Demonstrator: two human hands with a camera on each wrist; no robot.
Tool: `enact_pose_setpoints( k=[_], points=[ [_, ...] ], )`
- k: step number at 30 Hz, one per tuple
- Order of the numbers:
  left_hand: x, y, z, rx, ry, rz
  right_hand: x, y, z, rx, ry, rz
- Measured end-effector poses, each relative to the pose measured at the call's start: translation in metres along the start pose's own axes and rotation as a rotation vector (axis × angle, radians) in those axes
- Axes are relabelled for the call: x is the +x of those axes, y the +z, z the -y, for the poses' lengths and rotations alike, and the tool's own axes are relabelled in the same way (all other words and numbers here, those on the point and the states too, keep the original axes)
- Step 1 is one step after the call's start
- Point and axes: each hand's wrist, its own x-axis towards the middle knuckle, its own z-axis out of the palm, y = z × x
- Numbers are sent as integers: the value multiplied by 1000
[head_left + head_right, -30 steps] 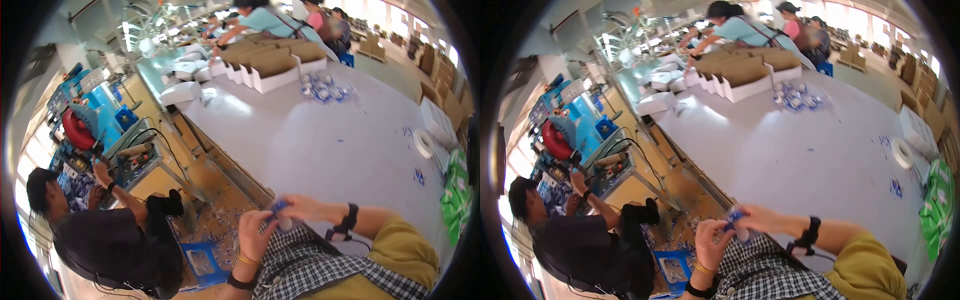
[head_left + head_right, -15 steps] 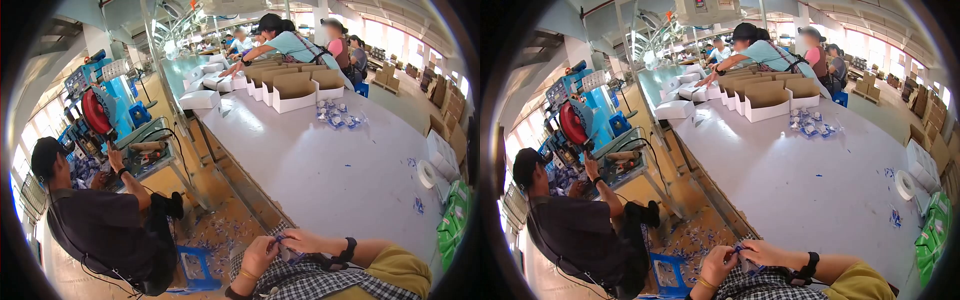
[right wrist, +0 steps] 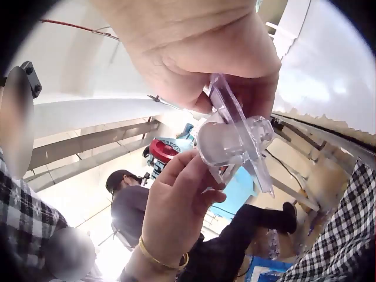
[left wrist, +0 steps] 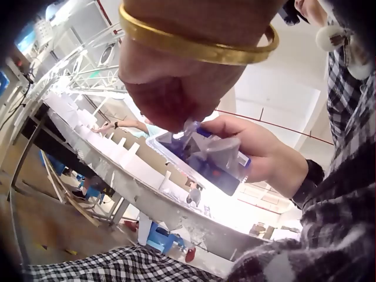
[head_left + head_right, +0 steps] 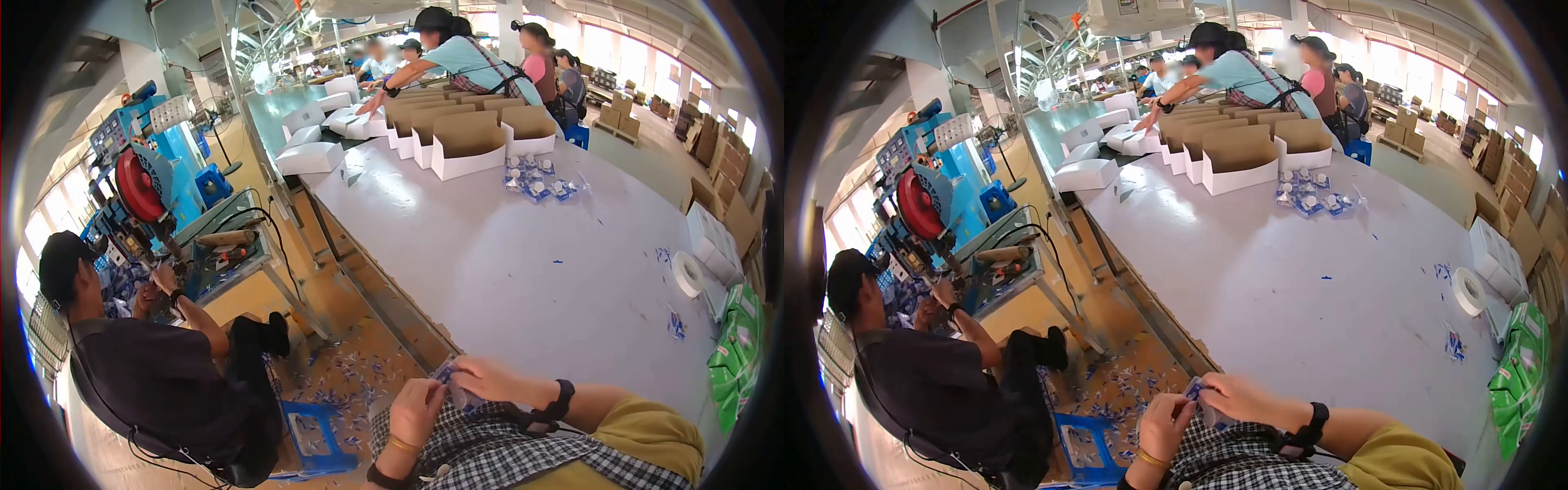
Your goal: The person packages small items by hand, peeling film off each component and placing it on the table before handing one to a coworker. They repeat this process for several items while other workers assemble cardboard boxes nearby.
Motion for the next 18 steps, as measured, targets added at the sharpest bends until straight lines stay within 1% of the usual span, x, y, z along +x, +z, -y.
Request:
enact_pose_setpoints(
  k=[2,3,5,6,8,9,11,12,14,16,18],
  points=[
    [1,0,1,25,-30,-7,-1,8,0,82,12,67],
    [3,-1,5,26,-31,-9,0,10,-1,82,11,69],
    [8,-2,12,230,186,-170,1,14,-4,149,-21,6],
    [6,-3,12,229,188,-165,0,15,-3,152,-17,2],
    [3,-3,9,131,71,-112,-1,13,2,127,-5,22],
    [1,-2,8,124,77,-107,-2,12,3,123,-1,13],
    [-2,0,7,-8,-27,-54,-3,11,6,167,75,104],
    [-3,0,7,-11,-23,-50,-5,9,8,164,82,125],
    [-5,-1,7,-98,-147,-12,-5,11,1,177,57,116],
    [-6,0,10,-97,-131,1,-7,12,0,191,29,113],
    [-6,0,10,-94,-115,9,-8,9,5,208,82,128]
  ],
)
